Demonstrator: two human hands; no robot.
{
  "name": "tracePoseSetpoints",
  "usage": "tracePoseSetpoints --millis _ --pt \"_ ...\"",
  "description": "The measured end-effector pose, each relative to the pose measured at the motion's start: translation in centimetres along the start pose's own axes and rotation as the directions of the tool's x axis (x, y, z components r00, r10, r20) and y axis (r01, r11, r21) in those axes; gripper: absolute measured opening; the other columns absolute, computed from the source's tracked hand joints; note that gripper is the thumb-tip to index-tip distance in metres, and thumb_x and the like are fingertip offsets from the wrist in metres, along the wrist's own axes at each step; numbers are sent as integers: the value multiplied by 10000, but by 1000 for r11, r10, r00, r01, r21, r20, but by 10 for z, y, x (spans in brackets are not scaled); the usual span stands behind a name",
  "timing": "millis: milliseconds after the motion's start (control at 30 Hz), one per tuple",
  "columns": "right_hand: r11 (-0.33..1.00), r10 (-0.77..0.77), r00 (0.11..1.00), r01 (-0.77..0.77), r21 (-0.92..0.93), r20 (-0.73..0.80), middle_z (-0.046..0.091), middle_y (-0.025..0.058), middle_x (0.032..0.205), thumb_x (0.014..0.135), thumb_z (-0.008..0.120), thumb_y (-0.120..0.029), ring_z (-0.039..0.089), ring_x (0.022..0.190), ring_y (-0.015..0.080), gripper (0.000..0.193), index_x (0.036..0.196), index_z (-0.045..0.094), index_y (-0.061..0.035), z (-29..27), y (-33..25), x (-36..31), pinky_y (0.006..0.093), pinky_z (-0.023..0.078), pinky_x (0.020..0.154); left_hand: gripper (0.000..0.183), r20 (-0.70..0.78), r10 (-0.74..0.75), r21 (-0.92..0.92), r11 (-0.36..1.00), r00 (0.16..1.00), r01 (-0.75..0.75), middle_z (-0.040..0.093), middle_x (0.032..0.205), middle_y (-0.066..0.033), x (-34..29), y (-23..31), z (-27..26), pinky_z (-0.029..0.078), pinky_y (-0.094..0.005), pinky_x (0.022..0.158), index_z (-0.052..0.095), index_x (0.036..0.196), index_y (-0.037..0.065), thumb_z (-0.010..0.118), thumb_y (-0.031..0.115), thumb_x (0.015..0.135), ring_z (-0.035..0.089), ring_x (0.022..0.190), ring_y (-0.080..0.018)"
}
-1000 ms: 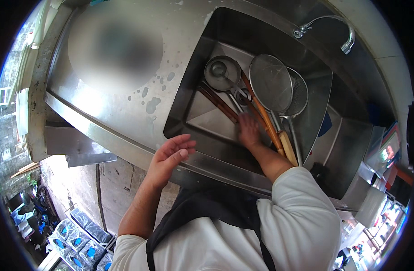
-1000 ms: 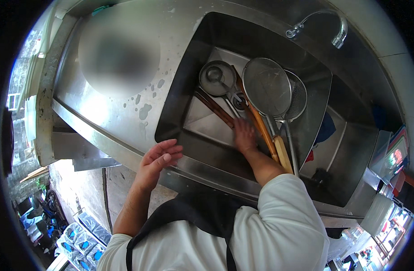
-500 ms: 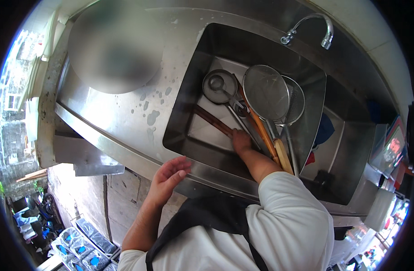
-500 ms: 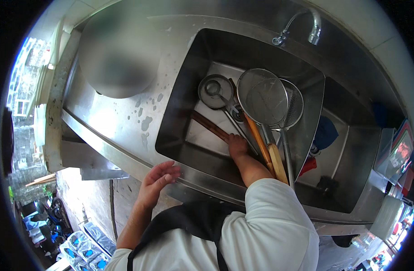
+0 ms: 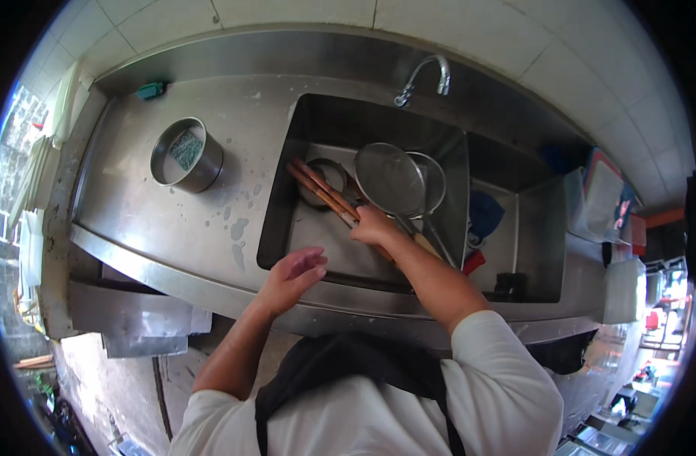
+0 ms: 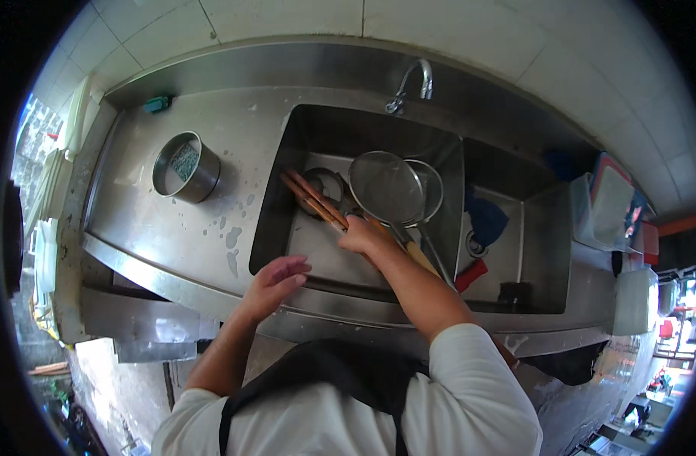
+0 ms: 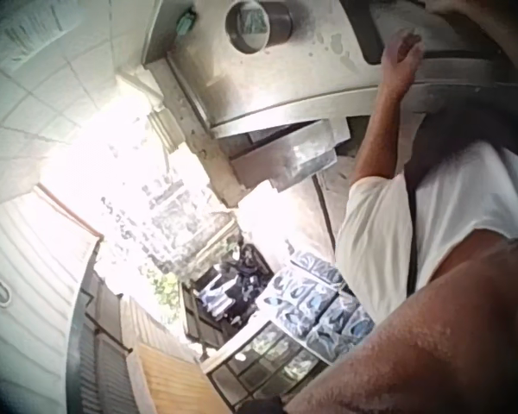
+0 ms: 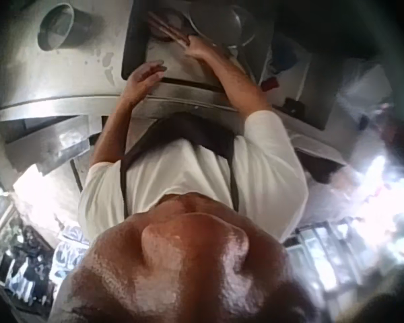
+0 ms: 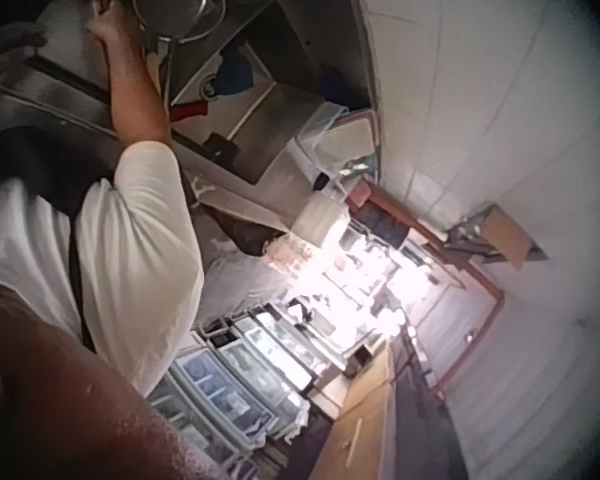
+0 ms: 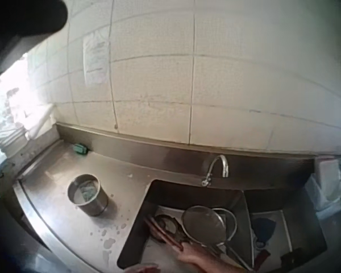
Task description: Wash various kitchen utensils including long wooden tongs and a metal spatula in a sink.
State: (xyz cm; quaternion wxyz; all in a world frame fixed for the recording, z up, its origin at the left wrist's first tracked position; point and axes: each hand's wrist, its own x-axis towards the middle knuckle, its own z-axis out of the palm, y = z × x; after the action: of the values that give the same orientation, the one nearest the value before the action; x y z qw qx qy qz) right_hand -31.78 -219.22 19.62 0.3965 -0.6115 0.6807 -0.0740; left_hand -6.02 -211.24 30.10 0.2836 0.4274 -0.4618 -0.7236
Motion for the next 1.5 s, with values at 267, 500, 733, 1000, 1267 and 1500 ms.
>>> tracePoseSetpoints --millis 267,500,733,1000,1267,1500 --pt "999 26 957 -37 -34 -288 655 220 970 701 671 -138 640 952 386 376 1047 586 -20 -148 8 -123 423 496 808 459 165 391 461 781 905 -422 633 1237 -121 181 53 6 487 -333 966 560 1297 13 646 102 855 606 1139 -195" --pt "986 162 893 -128 108 -420 648 181 932 710 678 -115 648 921 337 417 1110 587 -38 -177 45 -180 376 493 804 624 555 244 803 -405 795 -436 324 1558 -154 312 77 105 189 -431 1202 401 1449 12 509 239 878 238 1475 -303" --pt "990 97 889 -39 137 -449 663 174 978 734 669 -121 655 958 337 430 1154 593 -70 -185 57 -141 374 497 820 668 428 348 780 -608 834 -147 315 1558 -149 386 95 101 175 -443 1190 306 1494 4 448 310 918 256 1453 -321" --pt "995 -83 819 96 -7 -568 669 201 1010 794 645 -158 640 993 393 390 1176 585 -104 -201 34 11 446 509 802 595 175 176 -504 861 969 -65 628 1164 -115 345 30 137 491 -425 939 498 1278 42 712 355 821 617 1081 -263" --pt "870 -426 439 -41 -491 -791 632 165 1191 836 667 -229 529 1213 343 487 1293 560 -100 -211 7 33 486 413 998 244 169 84 -851 515 982 102 643 1041 -106 367 62 180 534 -434 848 561 1146 49 593 199 957 651 932 -238" --pt "884 13 766 -310 -351 -643 656 146 1034 765 726 -170 649 960 382 566 1276 492 -104 -208 63 -75 499 509 811 265 55 -59 -839 538 997 78 590 887 -84 342 45 235 541 -420 718 543 991 95 572 358 985 614 807 -249"
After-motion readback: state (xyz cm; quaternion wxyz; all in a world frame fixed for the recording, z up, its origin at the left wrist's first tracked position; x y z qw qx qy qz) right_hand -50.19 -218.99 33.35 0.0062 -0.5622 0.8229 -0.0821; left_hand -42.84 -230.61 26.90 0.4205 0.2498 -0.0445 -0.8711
